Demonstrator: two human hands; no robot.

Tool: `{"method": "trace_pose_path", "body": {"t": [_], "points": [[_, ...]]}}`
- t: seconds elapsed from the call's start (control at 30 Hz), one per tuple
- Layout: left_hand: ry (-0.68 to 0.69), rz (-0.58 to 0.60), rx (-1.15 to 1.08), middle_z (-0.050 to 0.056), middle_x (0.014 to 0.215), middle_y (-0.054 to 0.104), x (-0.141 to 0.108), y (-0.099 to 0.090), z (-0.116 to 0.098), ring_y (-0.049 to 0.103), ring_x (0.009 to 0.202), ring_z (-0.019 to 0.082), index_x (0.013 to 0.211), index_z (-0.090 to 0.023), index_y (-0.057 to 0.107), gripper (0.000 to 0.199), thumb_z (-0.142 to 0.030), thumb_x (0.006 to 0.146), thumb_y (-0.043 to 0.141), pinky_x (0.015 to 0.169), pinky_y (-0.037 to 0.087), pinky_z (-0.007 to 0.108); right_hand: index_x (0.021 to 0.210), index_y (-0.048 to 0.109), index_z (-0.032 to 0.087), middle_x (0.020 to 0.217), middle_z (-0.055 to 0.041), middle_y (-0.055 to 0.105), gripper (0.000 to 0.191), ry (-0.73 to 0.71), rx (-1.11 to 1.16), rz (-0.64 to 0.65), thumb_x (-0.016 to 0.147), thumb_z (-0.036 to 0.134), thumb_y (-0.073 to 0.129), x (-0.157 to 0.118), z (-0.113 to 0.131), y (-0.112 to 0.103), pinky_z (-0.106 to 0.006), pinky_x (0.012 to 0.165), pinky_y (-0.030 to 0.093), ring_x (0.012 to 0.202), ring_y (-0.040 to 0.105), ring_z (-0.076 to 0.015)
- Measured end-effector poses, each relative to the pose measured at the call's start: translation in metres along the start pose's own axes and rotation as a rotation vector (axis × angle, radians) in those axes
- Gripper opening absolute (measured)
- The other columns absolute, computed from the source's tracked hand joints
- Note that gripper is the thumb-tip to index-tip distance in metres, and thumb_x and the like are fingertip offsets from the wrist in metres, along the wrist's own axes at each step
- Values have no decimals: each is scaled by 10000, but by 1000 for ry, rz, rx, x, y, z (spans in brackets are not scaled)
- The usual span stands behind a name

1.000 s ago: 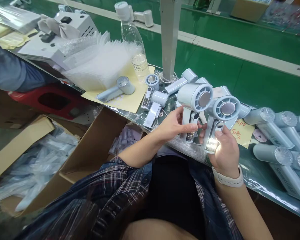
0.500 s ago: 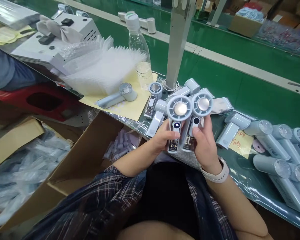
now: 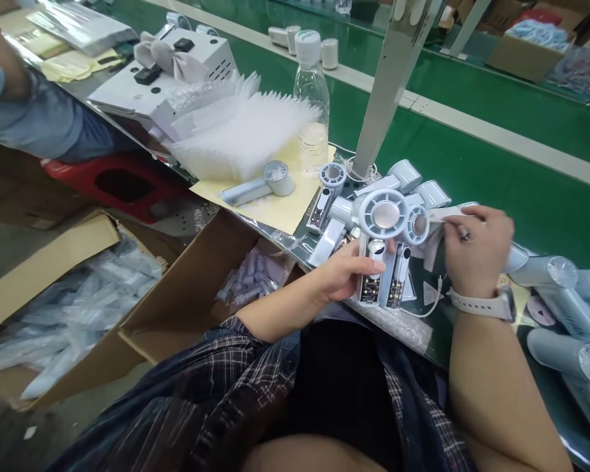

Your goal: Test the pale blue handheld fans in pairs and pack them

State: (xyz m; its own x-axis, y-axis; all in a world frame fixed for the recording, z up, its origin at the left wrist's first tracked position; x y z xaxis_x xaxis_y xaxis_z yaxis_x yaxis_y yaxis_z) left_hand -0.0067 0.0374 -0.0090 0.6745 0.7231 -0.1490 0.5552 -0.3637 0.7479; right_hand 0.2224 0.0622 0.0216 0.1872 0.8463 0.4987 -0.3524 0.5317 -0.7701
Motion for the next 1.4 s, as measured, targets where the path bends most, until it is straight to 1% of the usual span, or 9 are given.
{"method": "trace_pose_path", "body": {"t": [0.13, 0.33, 0.57, 0.7, 0.83, 1.07, 1.23, 1.3, 1.4], "points": [[-94, 10, -8, -8, 784, 625, -3, 6, 5, 596, 679, 133, 936, -174, 642, 503, -345, 561, 931, 667, 487, 273, 932, 760, 237, 1081, -166, 759, 107, 50, 171, -163, 931, 268, 657, -2, 2, -30, -624, 1032, 533, 1190, 675, -415], [-175, 44, -5, -10, 761, 643, -2, 12, 20, 589, 642, 124, 868, -175, 618, 491, -262, 497, 927, 624, 468, 261, 927, 783, 296, 1078, -92, 765, 89, 141, 730, -197, 884, 226, 750, -10, 38, -60, -677, 1072, 548, 1114, 736, -399], [-280, 74, 79, 9, 835, 683, -9, 23, 23, 642, 708, 142, 927, -162, 661, 522, -280, 523, 969, 700, 535, 295, 1040, 792, 345, 1438, -38, 712, 111, -107, 828, 509, 953, 414, 783, -10, 89, -63, -623, 1175, 526, 1408, 631, -378], [-323, 138, 137, 18, 848, 695, -13, 28, 21, 647, 751, 154, 938, -152, 680, 529, -255, 510, 975, 716, 523, 295, 1403, 720, 337, 1409, -94, 754, 732, -17, 746, 704, 754, 604, 929, 2, 80, -50, -561, 1090, 589, 1349, 682, -394], [-349, 151, 163, 8, 833, 687, -14, 28, 21, 630, 750, 153, 904, -162, 679, 505, -247, 497, 965, 726, 506, 301, 1217, 836, 334, 1275, -67, 808, 603, -16, 728, 799, 703, 632, 937, 5, 83, -40, -539, 1082, 582, 1243, 718, -387], [-332, 34, 169, -15, 798, 655, -14, 27, 19, 597, 763, 143, 847, -165, 645, 476, -196, 486, 952, 725, 470, 274, 996, 832, 297, 994, -44, 810, 385, 15, 617, 585, 832, 645, 829, -9, 105, -45, -393, 770, 622, 893, 765, -273], [-351, 108, 152, -16, 782, 674, -15, 27, 22, 594, 708, 127, 868, -164, 671, 520, -269, 478, 998, 669, 474, 259, 1009, 857, 251, 492, 19, 567, 482, 86, 493, 461, 1020, 646, 581, -13, 90, -47, -315, 472, 429, 450, 557, -177], [-335, 152, 152, -20, 765, 667, -16, 28, 20, 579, 679, 114, 869, -164, 672, 512, -271, 495, 1006, 647, 472, 251, 1031, 867, 203, 546, -22, 639, 550, 44, 304, 138, 1064, 616, 505, 0, 67, -58, -347, 567, 499, 523, 629, -203], [-266, 173, 158, -40, 732, 629, -17, 29, 12, 553, 655, 104, 884, -176, 654, 536, -269, 503, 1018, 642, 472, 249, 1380, 751, 132, 1128, -210, 811, 677, -21, 124, -134, 1067, 653, 451, 15, 31, -65, -552, 975, 574, 1106, 755, -374]]}}
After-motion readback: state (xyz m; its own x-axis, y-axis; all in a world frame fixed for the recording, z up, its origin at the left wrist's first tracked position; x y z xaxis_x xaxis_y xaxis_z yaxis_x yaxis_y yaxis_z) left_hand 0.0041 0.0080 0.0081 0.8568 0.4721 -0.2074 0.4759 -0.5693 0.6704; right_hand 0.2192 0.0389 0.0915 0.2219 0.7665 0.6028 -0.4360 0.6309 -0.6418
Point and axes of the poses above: each hand's wrist, its own x-axis towards the middle knuckle, its own y-axis out of the palm, z = x × y, the point moved 5 cm from there along x, towards the middle knuckle
